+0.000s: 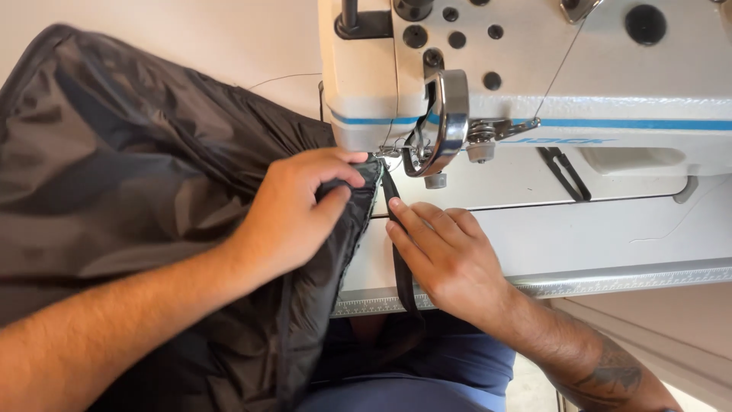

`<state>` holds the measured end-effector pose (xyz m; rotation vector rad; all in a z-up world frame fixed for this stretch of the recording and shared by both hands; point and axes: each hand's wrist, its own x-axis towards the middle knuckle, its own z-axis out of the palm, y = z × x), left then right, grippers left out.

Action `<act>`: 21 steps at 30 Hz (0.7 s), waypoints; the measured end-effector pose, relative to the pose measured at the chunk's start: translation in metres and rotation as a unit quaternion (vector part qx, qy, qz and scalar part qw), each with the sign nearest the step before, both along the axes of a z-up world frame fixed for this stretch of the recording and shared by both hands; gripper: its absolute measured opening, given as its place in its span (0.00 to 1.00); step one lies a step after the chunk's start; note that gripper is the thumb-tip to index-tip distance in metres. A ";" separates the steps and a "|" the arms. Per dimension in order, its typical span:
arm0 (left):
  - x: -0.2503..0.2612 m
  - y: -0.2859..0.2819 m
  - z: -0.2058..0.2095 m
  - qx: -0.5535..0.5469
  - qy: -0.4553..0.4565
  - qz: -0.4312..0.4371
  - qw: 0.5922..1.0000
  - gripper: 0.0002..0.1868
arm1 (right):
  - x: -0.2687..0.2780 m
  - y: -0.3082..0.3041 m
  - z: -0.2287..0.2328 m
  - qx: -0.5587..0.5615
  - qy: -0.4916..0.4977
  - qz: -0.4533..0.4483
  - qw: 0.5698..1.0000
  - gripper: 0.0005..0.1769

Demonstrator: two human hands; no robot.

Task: Sewing a black fabric bag using an industrial sewing machine

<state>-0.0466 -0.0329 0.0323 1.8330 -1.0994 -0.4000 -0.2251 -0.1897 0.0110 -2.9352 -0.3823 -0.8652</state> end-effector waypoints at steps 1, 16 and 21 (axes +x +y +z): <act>0.000 -0.001 -0.003 0.001 0.003 -0.002 1.000 0.09 | 0.001 0.000 -0.002 0.001 0.003 -0.002 1.000 0.16; 0.017 -0.004 -0.017 -0.076 -0.447 -0.177 0.874 0.12 | -0.009 0.008 -0.007 0.047 0.033 -0.006 0.998 0.18; 0.018 -0.004 -0.014 -0.043 -0.454 -0.176 0.872 0.10 | -0.013 0.014 -0.010 0.064 0.036 -0.009 0.997 0.19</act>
